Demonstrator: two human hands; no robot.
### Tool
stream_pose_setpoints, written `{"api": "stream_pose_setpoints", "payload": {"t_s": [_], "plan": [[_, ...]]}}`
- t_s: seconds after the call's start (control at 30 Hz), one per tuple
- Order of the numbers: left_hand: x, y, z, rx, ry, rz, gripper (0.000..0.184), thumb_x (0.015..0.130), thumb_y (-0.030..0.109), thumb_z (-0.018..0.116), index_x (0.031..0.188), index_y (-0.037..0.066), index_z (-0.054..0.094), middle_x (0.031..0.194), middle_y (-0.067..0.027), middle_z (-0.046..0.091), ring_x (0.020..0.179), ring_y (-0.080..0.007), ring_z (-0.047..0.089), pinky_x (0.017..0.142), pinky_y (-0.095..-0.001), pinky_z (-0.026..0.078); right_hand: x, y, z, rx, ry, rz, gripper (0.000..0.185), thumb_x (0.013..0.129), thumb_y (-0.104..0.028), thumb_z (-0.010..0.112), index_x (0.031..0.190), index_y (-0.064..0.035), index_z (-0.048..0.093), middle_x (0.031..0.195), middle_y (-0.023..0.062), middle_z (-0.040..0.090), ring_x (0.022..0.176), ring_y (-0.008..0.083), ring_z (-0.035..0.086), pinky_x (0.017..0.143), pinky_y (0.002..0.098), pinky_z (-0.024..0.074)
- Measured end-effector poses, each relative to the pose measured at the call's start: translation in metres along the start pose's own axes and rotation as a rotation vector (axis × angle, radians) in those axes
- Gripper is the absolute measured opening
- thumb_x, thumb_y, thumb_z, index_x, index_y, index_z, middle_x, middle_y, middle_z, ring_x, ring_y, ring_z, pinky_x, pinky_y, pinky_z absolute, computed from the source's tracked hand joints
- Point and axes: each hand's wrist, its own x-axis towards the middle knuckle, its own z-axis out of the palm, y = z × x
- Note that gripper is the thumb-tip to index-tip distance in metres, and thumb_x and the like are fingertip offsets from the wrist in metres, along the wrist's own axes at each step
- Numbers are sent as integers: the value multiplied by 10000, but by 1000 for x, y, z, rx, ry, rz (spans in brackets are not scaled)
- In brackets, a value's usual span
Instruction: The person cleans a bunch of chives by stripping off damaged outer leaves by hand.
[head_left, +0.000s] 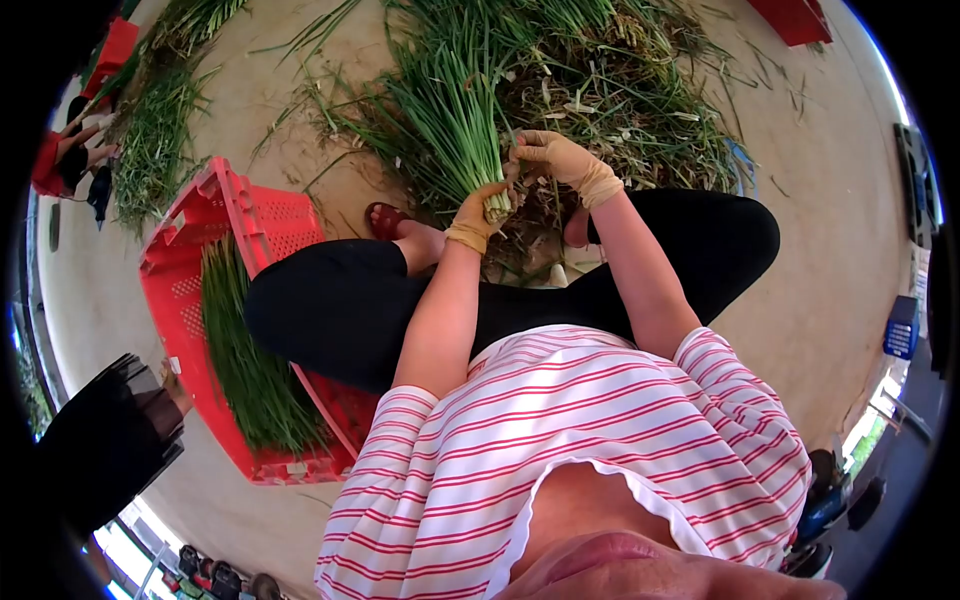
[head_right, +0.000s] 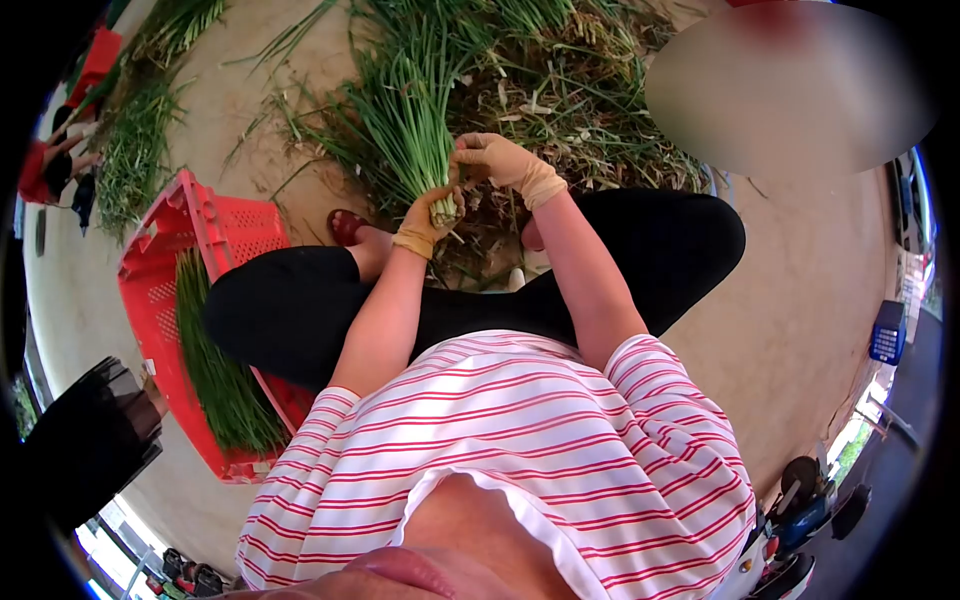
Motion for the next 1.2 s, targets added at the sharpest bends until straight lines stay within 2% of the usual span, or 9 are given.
{"api": "stream_pose_setpoints", "payload": {"t_s": [0.47, 0.53, 0.6, 0.63, 0.67, 0.73, 0.87, 1.0, 1.2], "plan": [[-14, 11, 38, -106, -211, 134, 401, 824, 115, 579, 1196, 5, 473, 891, -117, 616, 830, -256, 609, 700, -391, 536, -8, 17, -16, -550, -108, 163, 160, 863, -193, 572, 883, -34, 574, 775, 26, 628, 674, 103, 603, 562, 248, 480], [-19, 20, 43, -76, -240, 209, 432, 803, 57, 577, 1217, 6, 465, 883, -109, 612, 811, -236, 619, 591, -350, 554, -19, 9, -31, -964, 66, 357, 219, 781, -202, 586, 928, -42, 619, 788, 86, 642, 693, 166, 616, 633, 300, 484], [-23, 31, 43, -54, -279, 200, 464, 790, 42, 598, 1227, 2, 448, 850, -102, 605, 786, -235, 622, 562, -336, 555, -23, 17, -57, -1348, 759, 481, 243, 774, -170, 586, 959, -21, 635, 877, 157, 643, 845, 304, 623, 704, 390, 500], [-25, 35, 41, -46, -301, 205, 467, 789, 43, 600, 1228, 2, 445, 849, -101, 606, 778, -232, 623, 564, -335, 554, -26, 15, -57, -1360, 953, 369, 266, 751, -197, 635, 956, -28, 634, 918, 167, 634, 866, 314, 619, 737, 410, 493], [-26, 41, 40, -38, -327, 211, 471, 788, 43, 603, 1228, 2, 443, 848, -101, 608, 769, -229, 624, 566, -334, 553, -19, 36, -63, -1737, 1273, -170, 273, 731, -199, 658, 957, -48, 633, 974, 171, 623, 862, 328, 618, 747, 435, 486], [-34, 55, 44, 23, -286, 237, 451, 785, 27, 604, 1212, 11, 459, 840, -98, 610, 757, -218, 625, 588, -308, 547, 0, 21, -30, -1627, 1132, -563, 288, 715, -239, 667, 933, -53, 643, 920, 162, 636, 837, 335, 617, 735, 439, 483], [-54, 76, 55, 85, -347, 290, 504, 805, 16, 579, 1271, 4, 388, 897, -107, 574, 804, -223, 603, 619, -318, 558, 43, 69, 46, -1447, 174, 208, 275, 796, -277, 572, 893, -32, 652, 813, 152, 643, 817, 323, 618, 695, 412, 490], [-71, 80, 57, 143, -219, 463, 519, 788, 0, 594, 1269, 6, 399, 925, -119, 585, 819, -235, 615, 629, -315, 563, 60, 159, 51, -1757, -72, 413, 111, 817, -154, 592, 871, -106, 676, 884, 67, 654, 829, 215, 633, 666, 316, 485], [-68, 82, 60, 220, -328, 471, 533, 779, 6, 609, 1265, 4, 391, 905, -113, 567, 807, -221, 596, 654, -299, 551, 71, 105, 26, -1335, -105, 428, 223, 817, -168, 580, 963, -6, 627, 843, 143, 640, 818, 306, 612, 692, 355, 483]]}}
